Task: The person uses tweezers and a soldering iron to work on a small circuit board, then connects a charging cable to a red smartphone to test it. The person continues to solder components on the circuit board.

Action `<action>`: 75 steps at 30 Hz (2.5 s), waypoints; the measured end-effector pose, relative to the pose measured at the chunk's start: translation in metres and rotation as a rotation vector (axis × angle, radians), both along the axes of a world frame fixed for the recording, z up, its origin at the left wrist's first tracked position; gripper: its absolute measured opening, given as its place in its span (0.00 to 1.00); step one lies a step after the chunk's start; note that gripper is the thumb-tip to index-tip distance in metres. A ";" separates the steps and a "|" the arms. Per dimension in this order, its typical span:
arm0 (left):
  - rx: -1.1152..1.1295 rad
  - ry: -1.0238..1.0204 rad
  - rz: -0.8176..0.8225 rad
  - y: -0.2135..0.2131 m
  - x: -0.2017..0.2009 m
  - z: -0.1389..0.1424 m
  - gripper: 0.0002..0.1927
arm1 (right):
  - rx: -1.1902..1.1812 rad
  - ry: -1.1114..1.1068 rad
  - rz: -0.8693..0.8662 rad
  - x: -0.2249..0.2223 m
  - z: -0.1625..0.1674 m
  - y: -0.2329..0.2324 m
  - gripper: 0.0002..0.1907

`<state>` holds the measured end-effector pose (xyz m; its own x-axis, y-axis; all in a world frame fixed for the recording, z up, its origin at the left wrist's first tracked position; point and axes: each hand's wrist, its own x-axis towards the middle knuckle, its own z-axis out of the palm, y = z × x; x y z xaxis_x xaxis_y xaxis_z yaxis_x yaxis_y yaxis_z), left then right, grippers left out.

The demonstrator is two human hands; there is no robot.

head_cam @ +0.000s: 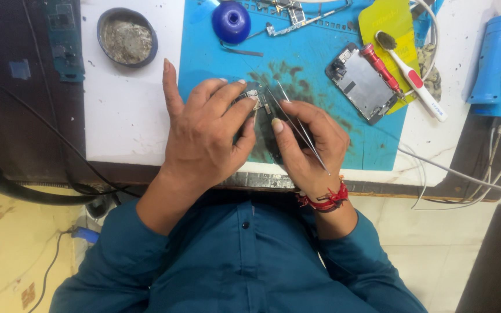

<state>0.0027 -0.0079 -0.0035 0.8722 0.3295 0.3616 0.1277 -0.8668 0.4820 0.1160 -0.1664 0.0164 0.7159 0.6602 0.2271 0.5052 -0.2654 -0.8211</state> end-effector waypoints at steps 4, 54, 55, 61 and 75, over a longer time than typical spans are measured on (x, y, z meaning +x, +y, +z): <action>0.012 -0.001 0.006 0.000 0.001 0.000 0.12 | 0.000 -0.003 -0.006 0.000 -0.001 0.001 0.13; 0.014 0.009 0.012 -0.001 0.001 0.001 0.12 | -0.018 -0.032 0.036 0.001 0.001 0.003 0.09; 0.015 0.007 0.012 -0.001 0.001 0.000 0.12 | -0.011 -0.061 0.050 0.002 0.001 0.003 0.09; 0.012 0.007 0.012 -0.001 0.000 0.001 0.12 | -0.001 -0.068 0.062 0.002 0.001 0.003 0.09; 0.006 -0.003 0.020 -0.002 0.001 0.002 0.12 | -0.009 -0.059 0.067 0.003 0.003 0.004 0.10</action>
<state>0.0040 -0.0096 -0.0013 0.8641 0.3450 0.3666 0.1438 -0.8670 0.4771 0.1186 -0.1626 0.0198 0.6555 0.7086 0.2612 0.5696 -0.2369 -0.7870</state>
